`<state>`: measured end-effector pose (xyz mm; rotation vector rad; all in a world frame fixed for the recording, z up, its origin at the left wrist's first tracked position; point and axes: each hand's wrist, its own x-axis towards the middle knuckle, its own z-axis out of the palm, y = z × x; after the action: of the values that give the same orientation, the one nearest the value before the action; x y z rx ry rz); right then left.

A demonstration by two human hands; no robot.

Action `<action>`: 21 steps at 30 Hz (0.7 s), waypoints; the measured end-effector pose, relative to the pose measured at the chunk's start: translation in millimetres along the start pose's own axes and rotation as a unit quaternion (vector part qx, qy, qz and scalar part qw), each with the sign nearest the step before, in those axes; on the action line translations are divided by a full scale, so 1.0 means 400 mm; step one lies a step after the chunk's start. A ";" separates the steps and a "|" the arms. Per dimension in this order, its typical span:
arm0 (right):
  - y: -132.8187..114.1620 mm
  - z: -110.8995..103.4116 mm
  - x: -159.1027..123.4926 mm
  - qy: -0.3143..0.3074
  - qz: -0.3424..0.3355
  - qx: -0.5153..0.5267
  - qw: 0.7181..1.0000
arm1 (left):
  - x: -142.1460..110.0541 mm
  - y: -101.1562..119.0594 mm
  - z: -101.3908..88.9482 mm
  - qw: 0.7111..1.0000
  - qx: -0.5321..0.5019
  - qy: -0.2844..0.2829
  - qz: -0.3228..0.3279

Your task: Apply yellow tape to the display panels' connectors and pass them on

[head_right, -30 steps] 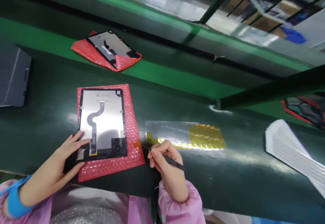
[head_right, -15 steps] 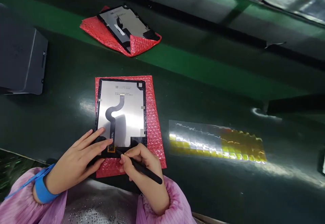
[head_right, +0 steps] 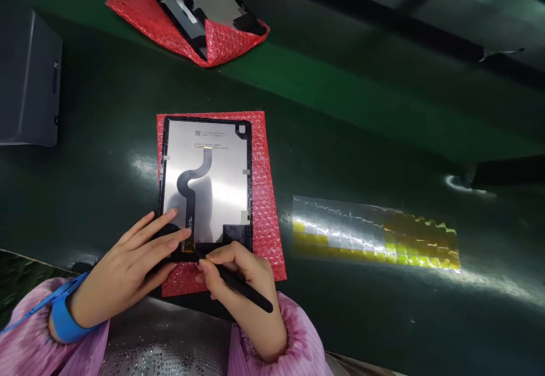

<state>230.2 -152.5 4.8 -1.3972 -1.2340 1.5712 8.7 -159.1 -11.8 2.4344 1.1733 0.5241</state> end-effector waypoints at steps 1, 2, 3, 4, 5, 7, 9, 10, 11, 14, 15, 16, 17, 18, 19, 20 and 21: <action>0.001 0.000 -0.001 -0.001 0.001 0.004 1.000 | 0.001 0.000 0.000 1.000 -0.004 0.004 0.000; 0.001 0.000 -0.001 0.000 0.000 0.009 1.000 | 0.001 0.000 0.001 1.000 -0.008 0.008 0.000; 0.002 -0.001 -0.002 0.001 -0.001 0.013 1.000 | 0.001 0.001 0.001 1.000 -0.012 0.012 0.001; 0.003 -0.002 -0.003 0.004 -0.003 0.016 1.000 | 0.001 0.001 0.000 1.000 -0.014 0.016 0.002; 0.004 -0.002 -0.004 0.007 -0.003 0.016 1.000 | 0.001 0.002 0.000 1.000 -0.014 0.016 0.002; 0.005 -0.004 -0.006 0.010 -0.001 0.013 1.000 | 0.001 0.004 -0.001 1.000 -0.007 0.010 0.003; 0.005 -0.006 -0.007 0.009 0.004 0.007 1.000 | 0.001 0.005 -0.001 1.000 0.002 0.009 0.005; 0.005 -0.007 -0.008 0.006 0.006 0.004 1.000 | 0.001 0.006 -0.001 1.000 0.005 0.012 0.008; 0.005 -0.007 -0.008 0.002 0.008 0.002 1.000 | 0.002 0.006 0.000 1.000 0.007 0.017 0.011; 0.005 -0.007 -0.008 -0.003 0.008 0.004 1.000 | 0.003 0.007 0.004 0.999 0.009 0.029 0.018; 0.005 -0.006 -0.007 -0.003 0.006 0.007 1.000 | 0.003 0.007 0.005 0.999 0.010 0.029 0.017; 0.005 -0.006 -0.006 -0.002 0.004 0.011 1.000 | 0.004 0.007 0.005 0.999 0.011 0.029 0.017; 0.006 -0.006 -0.005 -0.002 0.003 0.014 1.000 | 0.004 0.008 0.005 0.999 0.011 0.028 0.016; 0.006 -0.006 -0.004 -0.003 0.001 0.016 1.000 | 0.004 0.008 0.005 0.999 0.011 0.027 0.016; 0.006 -0.007 -0.004 -0.004 0.000 0.016 1.000 | 0.005 0.008 0.004 0.999 0.010 0.026 0.015; 0.006 -0.007 -0.003 -0.004 -0.001 0.015 1.000 | 0.005 0.008 0.004 1.000 0.009 0.025 0.015; 0.006 -0.007 -0.003 -0.004 -0.001 0.012 1.000 | 0.005 0.008 0.004 1.000 0.009 0.023 0.015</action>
<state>233.5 -153.7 3.1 -1.3756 -1.2179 1.5854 12.7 -159.5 -11.3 2.4696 1.1670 0.5839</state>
